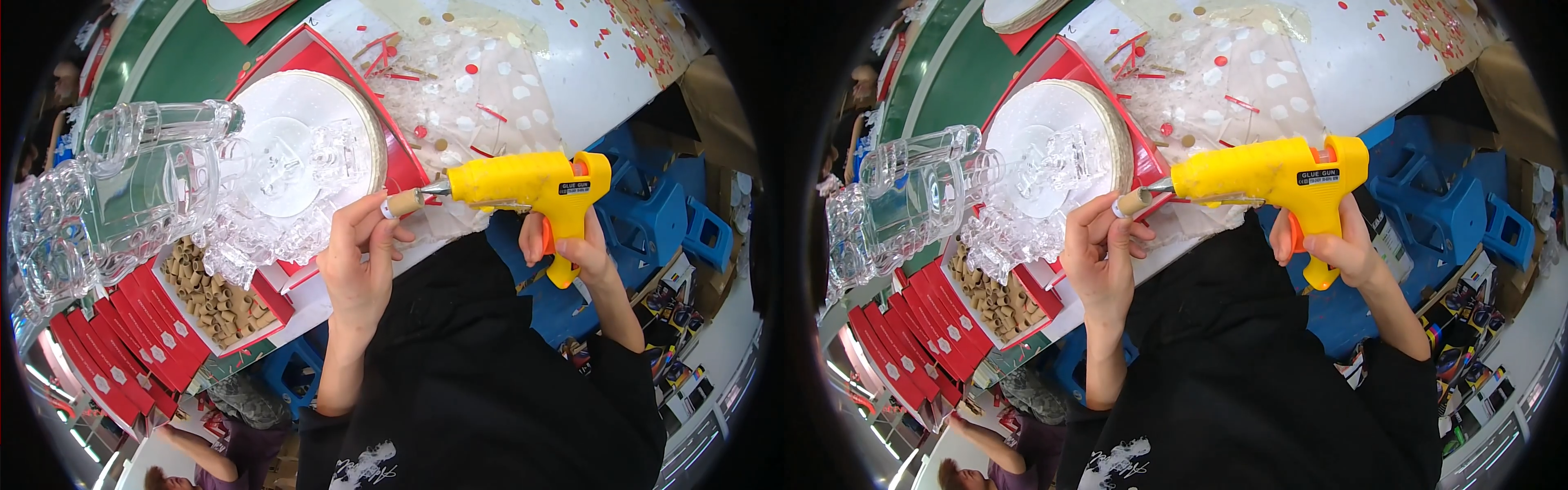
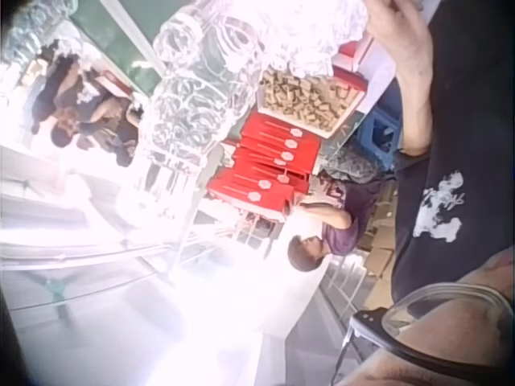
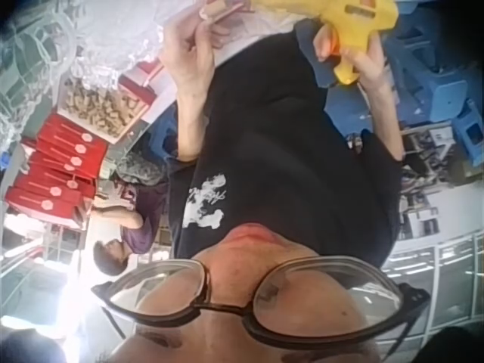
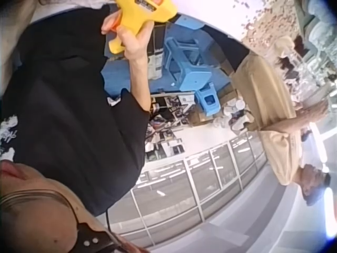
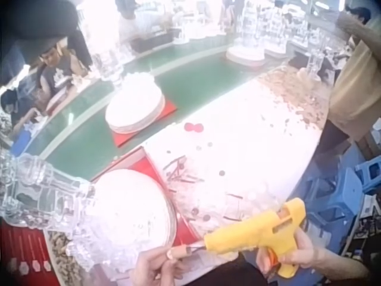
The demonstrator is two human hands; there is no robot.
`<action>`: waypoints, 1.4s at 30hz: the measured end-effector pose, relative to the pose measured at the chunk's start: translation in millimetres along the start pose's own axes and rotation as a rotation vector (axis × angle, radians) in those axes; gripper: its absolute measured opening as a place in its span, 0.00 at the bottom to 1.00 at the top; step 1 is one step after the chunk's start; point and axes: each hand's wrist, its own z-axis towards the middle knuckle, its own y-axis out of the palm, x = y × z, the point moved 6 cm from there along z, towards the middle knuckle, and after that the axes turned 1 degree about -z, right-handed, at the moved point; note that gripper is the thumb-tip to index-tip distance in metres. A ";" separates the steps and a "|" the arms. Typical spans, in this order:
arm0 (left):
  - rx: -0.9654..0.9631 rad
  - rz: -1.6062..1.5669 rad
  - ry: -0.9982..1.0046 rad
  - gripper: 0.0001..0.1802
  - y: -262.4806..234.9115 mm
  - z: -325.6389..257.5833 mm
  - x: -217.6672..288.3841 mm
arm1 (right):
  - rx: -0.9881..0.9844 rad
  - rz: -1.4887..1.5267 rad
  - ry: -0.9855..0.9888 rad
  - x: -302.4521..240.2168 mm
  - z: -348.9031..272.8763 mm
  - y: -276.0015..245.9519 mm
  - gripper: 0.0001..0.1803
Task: Assembling decorative fixtures by gluing cardboard support tubes into red display boxes for glass items.
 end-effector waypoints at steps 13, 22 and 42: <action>-0.003 -0.002 0.010 0.12 0.1 0.0 0.6 | 0.009 -0.040 0.013 -1.8 -8.6 0.9 0.34; 0.010 0.006 0.015 0.12 1.3 1.5 3.0 | -0.004 -0.015 -0.006 -6.4 -5.9 4.9 0.34; 0.037 0.006 0.012 0.13 -0.3 0.6 0.6 | 0.081 -0.242 -0.056 -14.5 -19.8 9.4 0.32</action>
